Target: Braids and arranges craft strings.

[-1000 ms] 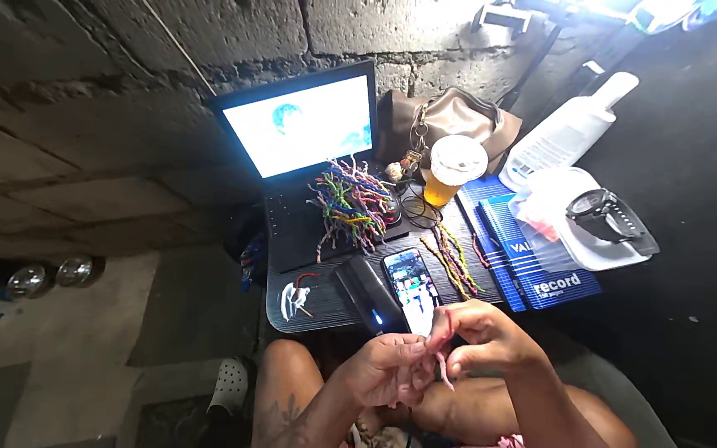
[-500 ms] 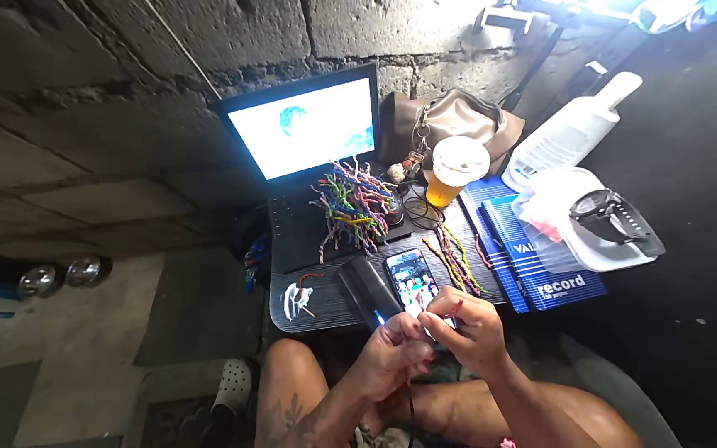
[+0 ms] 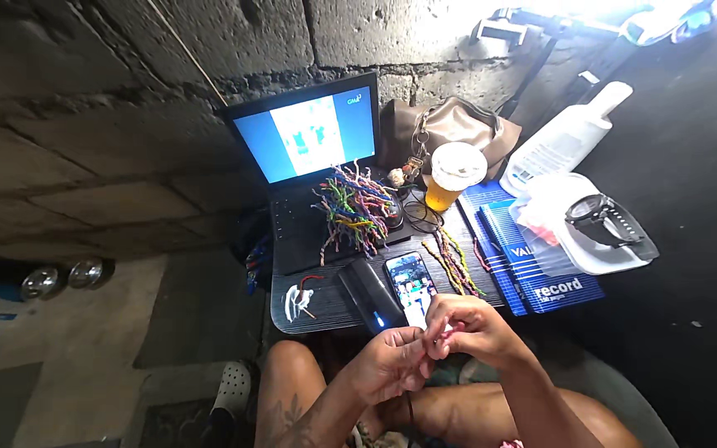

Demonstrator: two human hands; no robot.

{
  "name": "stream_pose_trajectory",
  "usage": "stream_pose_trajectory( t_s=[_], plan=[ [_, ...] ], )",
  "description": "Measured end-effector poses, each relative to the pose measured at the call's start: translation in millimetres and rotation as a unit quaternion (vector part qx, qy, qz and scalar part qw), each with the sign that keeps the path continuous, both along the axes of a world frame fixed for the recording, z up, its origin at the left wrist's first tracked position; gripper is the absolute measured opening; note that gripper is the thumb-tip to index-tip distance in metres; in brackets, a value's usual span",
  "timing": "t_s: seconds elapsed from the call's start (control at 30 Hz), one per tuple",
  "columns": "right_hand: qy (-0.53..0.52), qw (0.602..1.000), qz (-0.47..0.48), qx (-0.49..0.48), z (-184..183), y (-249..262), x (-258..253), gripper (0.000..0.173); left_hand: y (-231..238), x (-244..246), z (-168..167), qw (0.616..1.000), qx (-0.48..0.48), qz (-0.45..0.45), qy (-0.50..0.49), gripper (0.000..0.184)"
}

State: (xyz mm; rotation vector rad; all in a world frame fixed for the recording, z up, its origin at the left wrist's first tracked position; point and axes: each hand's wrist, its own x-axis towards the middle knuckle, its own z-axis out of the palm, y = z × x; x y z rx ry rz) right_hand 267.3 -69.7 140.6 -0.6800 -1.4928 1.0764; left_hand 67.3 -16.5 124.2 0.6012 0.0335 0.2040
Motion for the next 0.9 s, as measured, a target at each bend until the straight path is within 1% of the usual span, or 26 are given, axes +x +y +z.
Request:
stream_pose_trajectory(
  t_s=[0.07, 0.13, 0.2, 0.23, 0.27, 0.3, 0.33, 0.37, 0.4, 0.43, 0.47, 0.5, 0.53, 0.6, 0.63, 0.67, 0.7, 0.73, 0.8, 0.83, 0.9],
  plan=[
    [0.005, 1.0, -0.028, 0.001, -1.7, -0.4, -2.7, 0.018, -0.9, 1.2, -0.1, 1.0, -0.017, -0.016, 0.001, 0.018],
    [0.021, 0.999, -0.035, -0.001, -3.2, -0.2, -4.7, 0.018, -1.3, 2.0, -0.1, 0.999, -0.03, -0.03, -0.001, 0.018],
    [0.048, 0.998, -0.039, -0.016, -4.1, -0.8, -7.8, 0.017, -2.5, 3.7, 0.0, 1.0, -0.025, -0.016, 0.001, 0.016],
    [0.065, 0.996, -0.051, -0.032, -4.1, -1.6, -10.5, 0.015, -4.3, 4.7, 0.6, 1.0, 0.001, 0.02, 0.012, 0.014],
    [0.078, 0.993, -0.073, -0.051, -3.6, -2.4, -13.8, 0.014, -6.7, 5.5, 2.0, 0.995, 0.057, 0.078, 0.034, 0.012],
    [0.087, 0.988, -0.103, -0.07, -2.9, -3.2, -17.7, 0.014, -8.9, 6.1, 2.9, 0.975, 0.144, 0.156, 0.059, 0.012],
    [0.09, 0.982, -0.142, -0.084, -2.8, -3.4, -22.2, 0.014, -10.1, 6.7, 3.5, 0.928, 0.27, 0.243, 0.086, 0.012],
    [0.083, 0.974, -0.19, -0.092, -3.2, -3.1, -27.3, 0.015, -9.5, 7.3, 3.5, 0.852, 0.399, 0.32, 0.112, 0.013],
    [0.062, 0.964, -0.241, -0.094, -4.0, -2.5, -32.3, 0.016, -8.6, 8.8, 3.4, 0.765, 0.504, 0.375, 0.14, 0.014],
    [0.034, 0.954, -0.282, -0.094, -4.2, -1.8, -36.4, 0.017, -8.1, 10.1, 2.6, 0.699, 0.568, 0.403, 0.163, 0.016],
    [0.009, 0.948, -0.303, -0.094, -3.8, -1.1, -38.4, 0.017, -9.0, 11.1, 1.9, 0.67, 0.591, 0.411, 0.18, 0.018],
    [-0.004, 0.948, -0.3, -0.105, -2.4, -0.9, -38.0, 0.017, -10.8, 11.7, 2.7, 0.68, 0.581, 0.403, 0.195, 0.019],
    [0.0, 0.954, -0.274, -0.125, -0.3, -0.8, -35.3, 0.014, -12.1, 11.2, 5.0, 0.725, 0.539, 0.379, 0.202, 0.019],
    [0.061, 0.971, -0.159, -0.166, 2.3, -1.9, -24.1, 0.008, -8.9, 7.4, 10.6, 0.847, 0.401, 0.293, 0.191, 0.015],
    [0.101, 0.976, -0.088, -0.172, 0.9, -1.8, -17.1, 0.013, -5.9, 5.7, 12.2, 0.901, 0.312, 0.247, 0.173, 0.015],
    [0.133, 0.976, -0.026, -0.169, -1.1, -1.0, -11.1, 0.02, -2.8, 3.8, 12.7, 0.941, 0.227, 0.202, 0.15, 0.016],
    [0.153, 0.974, 0.02, -0.164, -2.5, -0.1, -6.8, 0.023, -0.5, 1.8, 12.3, 0.966, 0.157, 0.159, 0.127, 0.017],
    [0.164, 0.972, 0.05, -0.158, -3.4, 0.6, -4.1, 0.023, 1.4, 0.1, 11.8, 0.982, 0.103, 0.116, 0.106, 0.017],
    [0.179, 0.97, 0.081, -0.142, -5.7, 1.8, -2.5, 0.016, 2.2, -1.3, 9.1, 0.997, 0.021, 0.043, 0.068, 0.017],
    [0.191, 0.968, 0.096, -0.135, -7.4, 2.4, -2.8, 0.013, 1.7, -1.1, 6.3, 0.999, -0.014, 0.011, 0.047, 0.018],
    [0.224, 0.958, 0.134, -0.12, -11.2, 3.7, -4.4, 0.011, -0.3, 0.4, 1.3, 0.997, -0.065, -0.044, -0.003, 0.019]
  ],
)
